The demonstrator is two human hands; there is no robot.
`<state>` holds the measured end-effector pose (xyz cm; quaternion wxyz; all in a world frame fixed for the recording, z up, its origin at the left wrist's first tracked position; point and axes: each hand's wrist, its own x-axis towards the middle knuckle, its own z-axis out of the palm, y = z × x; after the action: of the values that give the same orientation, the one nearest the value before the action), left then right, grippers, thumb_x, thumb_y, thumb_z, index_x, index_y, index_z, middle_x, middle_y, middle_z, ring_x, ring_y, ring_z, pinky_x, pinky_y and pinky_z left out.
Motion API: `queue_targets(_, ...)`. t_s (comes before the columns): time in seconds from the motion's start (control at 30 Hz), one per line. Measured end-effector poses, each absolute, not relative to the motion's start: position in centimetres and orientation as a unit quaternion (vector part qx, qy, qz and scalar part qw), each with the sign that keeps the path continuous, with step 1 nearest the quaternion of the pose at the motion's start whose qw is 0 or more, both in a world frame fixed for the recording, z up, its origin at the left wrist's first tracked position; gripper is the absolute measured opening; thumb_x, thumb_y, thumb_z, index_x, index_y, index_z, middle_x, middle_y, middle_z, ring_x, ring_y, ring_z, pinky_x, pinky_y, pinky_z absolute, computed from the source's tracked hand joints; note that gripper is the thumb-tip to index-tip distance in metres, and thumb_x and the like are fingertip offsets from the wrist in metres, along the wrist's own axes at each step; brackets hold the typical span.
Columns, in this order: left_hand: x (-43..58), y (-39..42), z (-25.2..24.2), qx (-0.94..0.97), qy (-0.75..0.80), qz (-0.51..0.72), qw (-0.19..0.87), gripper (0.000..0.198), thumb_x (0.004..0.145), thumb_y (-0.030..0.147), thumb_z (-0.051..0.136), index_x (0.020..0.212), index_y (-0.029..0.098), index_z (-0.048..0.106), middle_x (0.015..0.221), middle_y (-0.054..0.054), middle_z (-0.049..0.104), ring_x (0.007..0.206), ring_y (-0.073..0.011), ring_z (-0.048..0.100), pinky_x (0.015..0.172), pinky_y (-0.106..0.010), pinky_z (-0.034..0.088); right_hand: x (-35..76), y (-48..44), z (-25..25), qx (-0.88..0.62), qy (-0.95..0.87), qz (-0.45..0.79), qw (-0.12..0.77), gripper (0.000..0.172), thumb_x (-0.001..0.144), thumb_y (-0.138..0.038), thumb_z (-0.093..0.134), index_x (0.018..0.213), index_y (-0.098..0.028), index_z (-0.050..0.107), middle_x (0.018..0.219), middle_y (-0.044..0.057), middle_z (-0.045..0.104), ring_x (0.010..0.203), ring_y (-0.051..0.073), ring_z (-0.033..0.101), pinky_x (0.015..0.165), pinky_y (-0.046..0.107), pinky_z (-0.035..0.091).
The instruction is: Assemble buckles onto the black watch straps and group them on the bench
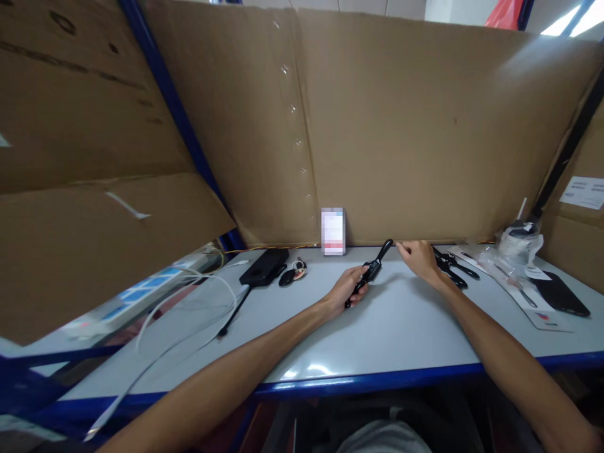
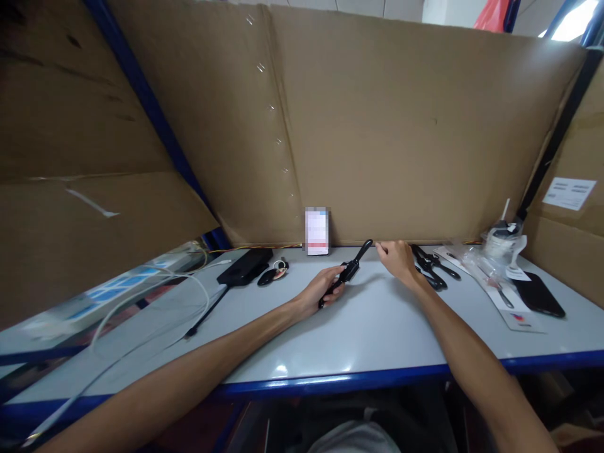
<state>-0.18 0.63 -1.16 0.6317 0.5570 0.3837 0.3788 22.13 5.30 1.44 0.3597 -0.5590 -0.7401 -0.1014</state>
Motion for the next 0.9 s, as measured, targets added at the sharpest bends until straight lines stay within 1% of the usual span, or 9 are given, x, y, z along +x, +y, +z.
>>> queue_targets(0.13,0.1,0.3,-1.0,0.564,0.392,0.386,0.615,0.029,0.086,0.049,0.053,0.087,0.021,0.046,0.051,0.008,0.043,0.032,-0.0054,0.024,0.031,-0.017,0.019,22.1,5.4,1.2,-0.555,-0.749,-0.101,0.349,0.047,0.095,-0.038,0.047,0.055,-0.017,0.060,0.061,0.007,0.066,0.054,0.014,0.042,0.057,0.031,0.019)
queue_targets(0.37,0.3,0.0,-0.8,0.557,0.399,0.400,0.609,0.023,0.084,0.045,0.048,0.083,0.023,0.040,0.047,0.009,0.040,0.030,-0.0061,0.021,0.030,-0.018,0.016,21.9,5.4,1.0,-0.561,-0.751,-0.087,0.336,0.043,0.094,-0.039,0.049,0.058,-0.019,0.063,0.062,0.006,0.066,0.055,0.015,0.045,0.056,0.030,0.018)
queue_targets(0.5,-0.1,0.6,-1.2,0.539,0.386,0.375,0.648,0.023,0.084,0.045,0.042,0.083,0.022,0.042,0.046,0.009,0.037,0.030,-0.0066,0.018,0.031,-0.019,0.015,22.0,5.6,0.9,-0.561,-0.750,-0.091,0.339,0.046,0.094,-0.040,0.048,0.056,-0.019,0.062,0.060,0.006,0.065,0.054,0.015,0.045,0.056,0.030,0.018)
queue_targets(0.6,-0.6,1.2,-1.6,0.525,0.363,0.348,0.686,0.028,0.086,0.047,0.036,0.074,0.022,0.041,0.045,0.009,0.031,0.031,-0.0066,0.016,0.032,-0.020,0.015,22.1,5.8,0.7,-0.560,-0.749,-0.094,0.342,0.046,0.094,-0.041,0.047,0.056,-0.019,0.061,0.061,0.007,0.066,0.055,0.016,0.049,0.057,0.031,0.018)
queue_targets(0.7,-1.0,1.8,-1.8,0.505,0.348,0.336,0.715,0.033,0.088,0.048,0.036,0.067,0.022,0.038,0.045,0.009,0.026,0.032,-0.0062,0.015,0.033,-0.022,0.015,22.1,6.0,0.5,-0.561,-0.751,-0.098,0.334,0.046,0.094,-0.041,0.048,0.057,-0.019,0.063,0.064,0.009,0.068,0.057,0.017,0.053,0.057,0.031,0.019)
queue_targets(0.8,-1.2,2.1,-1.6,0.467,0.338,0.354,0.737,0.035,0.089,0.050,0.039,0.069,0.021,0.042,0.046,0.010,0.022,0.033,-0.0061,0.014,0.034,-0.021,0.014,22.2,6.2,0.3,-0.561,-0.752,-0.105,0.329,0.045,0.094,-0.041,0.049,0.058,-0.019,0.064,0.066,0.010,0.070,0.057,0.017,0.054,0.057,0.031,0.019)
queue_targets(0.9,-1.4,2.2,-1.3,0.430,0.317,0.369,0.761,0.035,0.092,0.048,0.040,0.072,0.020,0.045,0.046,0.010,0.020,0.032,-0.0063,0.014,0.034,-0.021,0.014,22.3,6.3,0.3,-0.560,-0.753,-0.108,0.328,0.045,0.094,-0.041,0.049,0.058,-0.019,0.064,0.066,0.010,0.070,0.057,0.017,0.053,0.056,0.031,0.019)
